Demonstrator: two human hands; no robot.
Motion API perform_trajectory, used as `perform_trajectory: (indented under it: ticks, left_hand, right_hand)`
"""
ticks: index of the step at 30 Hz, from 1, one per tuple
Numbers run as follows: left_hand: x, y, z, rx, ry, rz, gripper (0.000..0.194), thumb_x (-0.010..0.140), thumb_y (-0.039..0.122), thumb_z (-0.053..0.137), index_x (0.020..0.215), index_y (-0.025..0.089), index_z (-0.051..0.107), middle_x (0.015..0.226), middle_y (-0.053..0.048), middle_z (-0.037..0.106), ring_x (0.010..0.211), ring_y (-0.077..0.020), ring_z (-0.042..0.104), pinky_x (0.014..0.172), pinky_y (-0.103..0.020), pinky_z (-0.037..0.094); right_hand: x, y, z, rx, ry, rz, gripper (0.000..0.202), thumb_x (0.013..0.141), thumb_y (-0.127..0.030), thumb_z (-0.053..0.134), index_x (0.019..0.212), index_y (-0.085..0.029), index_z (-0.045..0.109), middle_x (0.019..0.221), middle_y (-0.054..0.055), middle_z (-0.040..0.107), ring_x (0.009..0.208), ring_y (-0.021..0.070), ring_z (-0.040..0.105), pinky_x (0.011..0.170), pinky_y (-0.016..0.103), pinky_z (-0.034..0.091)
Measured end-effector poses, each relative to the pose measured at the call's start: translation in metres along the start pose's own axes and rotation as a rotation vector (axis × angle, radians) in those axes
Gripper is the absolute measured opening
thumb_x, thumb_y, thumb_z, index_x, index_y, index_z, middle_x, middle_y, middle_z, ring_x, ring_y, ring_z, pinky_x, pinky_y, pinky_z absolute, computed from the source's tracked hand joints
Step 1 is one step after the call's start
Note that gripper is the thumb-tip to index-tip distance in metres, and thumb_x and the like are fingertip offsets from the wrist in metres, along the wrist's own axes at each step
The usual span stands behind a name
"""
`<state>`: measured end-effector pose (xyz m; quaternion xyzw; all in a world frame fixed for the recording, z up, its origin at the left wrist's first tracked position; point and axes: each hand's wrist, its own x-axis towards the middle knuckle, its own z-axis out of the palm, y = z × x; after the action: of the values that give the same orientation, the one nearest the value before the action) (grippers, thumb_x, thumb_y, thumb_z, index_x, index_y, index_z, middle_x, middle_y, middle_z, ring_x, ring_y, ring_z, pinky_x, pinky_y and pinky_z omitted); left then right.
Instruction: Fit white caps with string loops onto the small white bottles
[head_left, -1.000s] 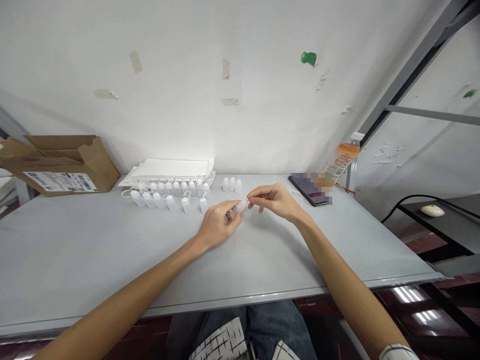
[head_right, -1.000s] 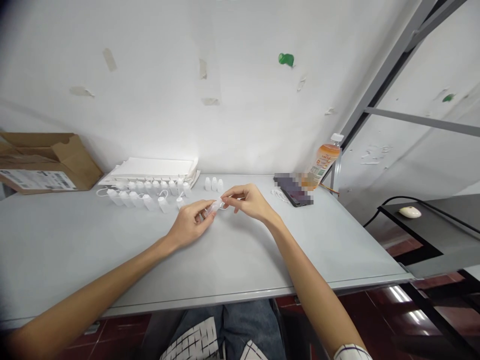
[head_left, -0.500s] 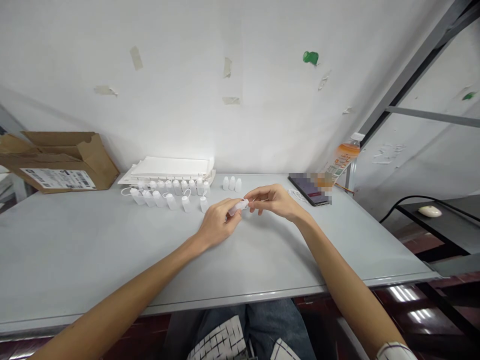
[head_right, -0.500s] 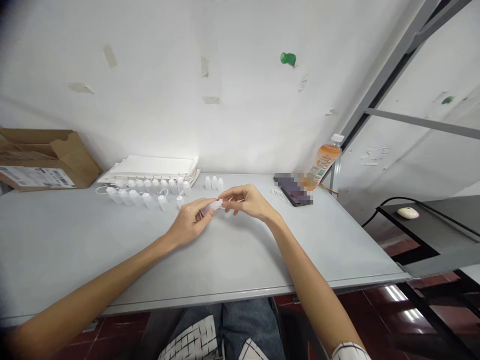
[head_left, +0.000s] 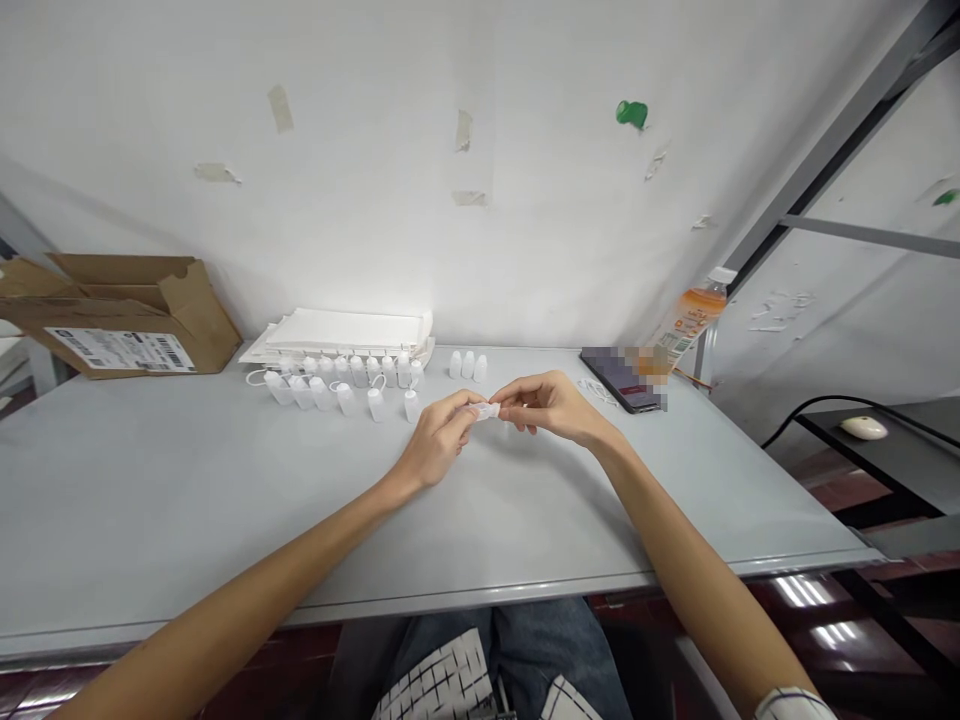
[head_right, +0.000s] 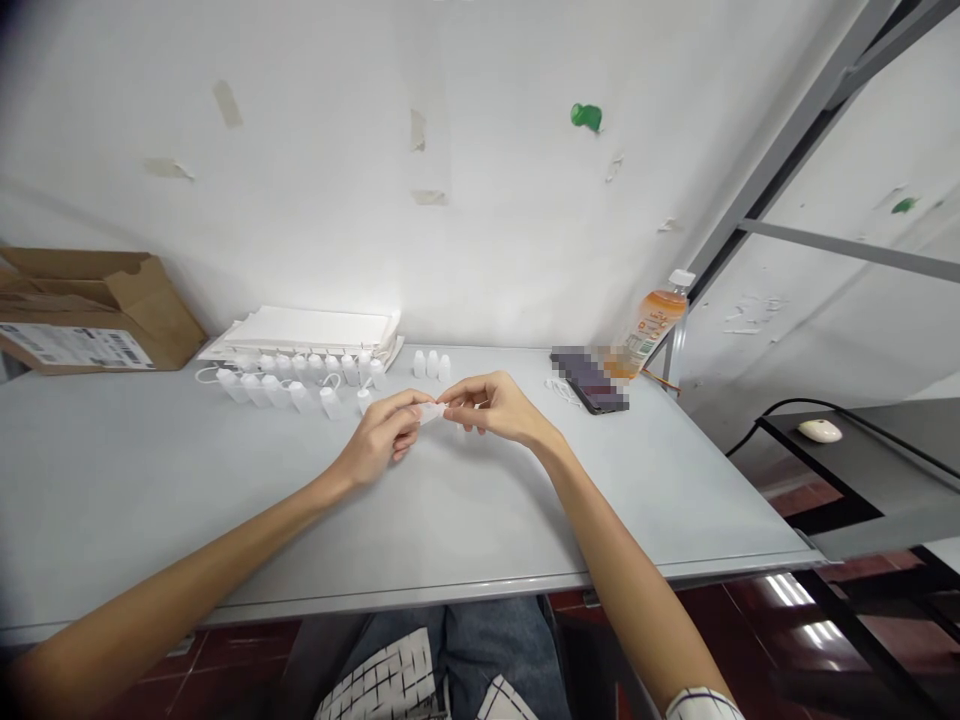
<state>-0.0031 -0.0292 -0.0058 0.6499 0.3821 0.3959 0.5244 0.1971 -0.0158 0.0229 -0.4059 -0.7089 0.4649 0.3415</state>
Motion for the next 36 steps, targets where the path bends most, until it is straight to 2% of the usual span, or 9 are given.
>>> perform_trajectory:
  ticks: [5, 8, 11, 14, 17, 26, 30, 33, 36]
  left_hand:
    - [0.0, 0.0, -0.001, 0.082, 0.027, 0.039, 0.024, 0.088, 0.031, 0.04, 0.084, 0.017, 0.06, 0.055, 0.005, 0.026, 0.047, -0.0094, 0.027, 0.042, -0.022, 0.023]
    - [0.0, -0.002, -0.004, 0.259, 0.062, 0.133, 0.026, 0.089, 0.031, 0.039, 0.084, 0.017, 0.061, 0.055, 0.004, 0.036, 0.05, -0.0103, 0.032, 0.046, -0.024, 0.026]
    - [-0.001, -0.001, -0.006, 0.444, 0.078, 0.214, 0.025, 0.087, 0.028, 0.039, 0.084, 0.017, 0.061, 0.058, 0.003, 0.046, 0.054, -0.012, 0.04, 0.053, -0.025, 0.029]
    - [-0.001, 0.0, -0.006, 0.507, 0.085, 0.238, 0.026, 0.087, 0.028, 0.038, 0.084, 0.017, 0.061, 0.063, 0.001, 0.053, 0.058, -0.0133, 0.045, 0.055, -0.026, 0.03]
    - [-0.002, 0.001, -0.006, 0.52, 0.092, 0.255, 0.026, 0.089, 0.029, 0.038, 0.082, 0.017, 0.059, 0.06, 0.002, 0.051, 0.054, -0.0124, 0.043, 0.053, -0.025, 0.029]
    - [-0.006, -0.003, -0.003, 0.647, 0.21, 0.596, 0.03, 0.094, 0.022, 0.032, 0.072, 0.018, 0.052, 0.059, 0.001, 0.055, 0.05, -0.0107, 0.044, 0.053, -0.025, 0.034]
    - [-0.008, -0.005, 0.0, 0.709, 0.283, 0.69, 0.025, 0.093, 0.021, 0.033, 0.082, 0.018, 0.055, 0.061, 0.0, 0.057, 0.05, -0.0114, 0.048, 0.055, -0.025, 0.037]
    - [-0.007, -0.008, 0.001, 0.693, 0.303, 0.681, 0.021, 0.092, 0.022, 0.036, 0.102, 0.016, 0.054, 0.063, 0.002, 0.058, 0.051, -0.0117, 0.049, 0.056, -0.025, 0.037]
    - [-0.004, -0.007, -0.001, 0.643, 0.279, 0.535, 0.026, 0.094, 0.028, 0.037, 0.111, 0.016, 0.052, 0.064, 0.003, 0.055, 0.053, -0.0117, 0.047, 0.057, -0.025, 0.037]
  right_hand:
    - [0.0, -0.005, 0.007, -0.104, 0.061, -0.018, 0.021, 0.076, -0.037, 0.071, 0.087, -0.019, 0.076, 0.08, 0.005, 0.066, 0.069, 0.0146, 0.055, 0.051, 0.024, 0.041]
    - [0.0, -0.004, 0.012, -0.183, 0.09, -0.073, 0.015, 0.078, -0.033, 0.069, 0.085, -0.021, 0.075, 0.089, 0.005, 0.069, 0.081, 0.0175, 0.06, 0.069, 0.029, 0.046]
    - [0.0, -0.002, 0.015, -0.212, 0.089, -0.145, 0.011, 0.08, -0.027, 0.067, 0.087, -0.022, 0.074, 0.094, 0.004, 0.07, 0.092, 0.0197, 0.062, 0.089, 0.036, 0.045]
    - [0.001, 0.0, 0.015, -0.214, 0.086, -0.184, 0.01, 0.08, -0.025, 0.068, 0.088, -0.023, 0.073, 0.102, 0.005, 0.069, 0.102, 0.0215, 0.061, 0.097, 0.04, 0.041]
    - [0.001, 0.0, 0.016, -0.189, 0.086, -0.187, 0.009, 0.079, -0.026, 0.069, 0.086, -0.023, 0.072, 0.112, 0.006, 0.067, 0.109, 0.0231, 0.06, 0.101, 0.042, 0.039]
    - [-0.004, -0.006, 0.024, 0.096, -0.122, -0.064, 0.031, 0.084, -0.044, 0.066, 0.083, -0.013, 0.072, 0.073, 0.008, 0.072, 0.076, 0.022, 0.069, 0.078, 0.036, 0.051]
    - [-0.005, -0.007, 0.023, 0.187, -0.162, -0.075, 0.03, 0.086, -0.042, 0.065, 0.086, -0.013, 0.072, 0.073, 0.007, 0.071, 0.071, 0.0212, 0.07, 0.079, 0.038, 0.052]
    - [-0.004, -0.007, 0.02, 0.186, -0.139, -0.086, 0.03, 0.088, -0.042, 0.062, 0.088, -0.013, 0.071, 0.08, 0.007, 0.071, 0.065, 0.0197, 0.07, 0.077, 0.039, 0.053]
    - [-0.004, -0.006, 0.018, 0.152, -0.061, -0.095, 0.029, 0.086, -0.041, 0.064, 0.089, -0.013, 0.071, 0.077, 0.005, 0.069, 0.064, 0.019, 0.069, 0.074, 0.038, 0.053]
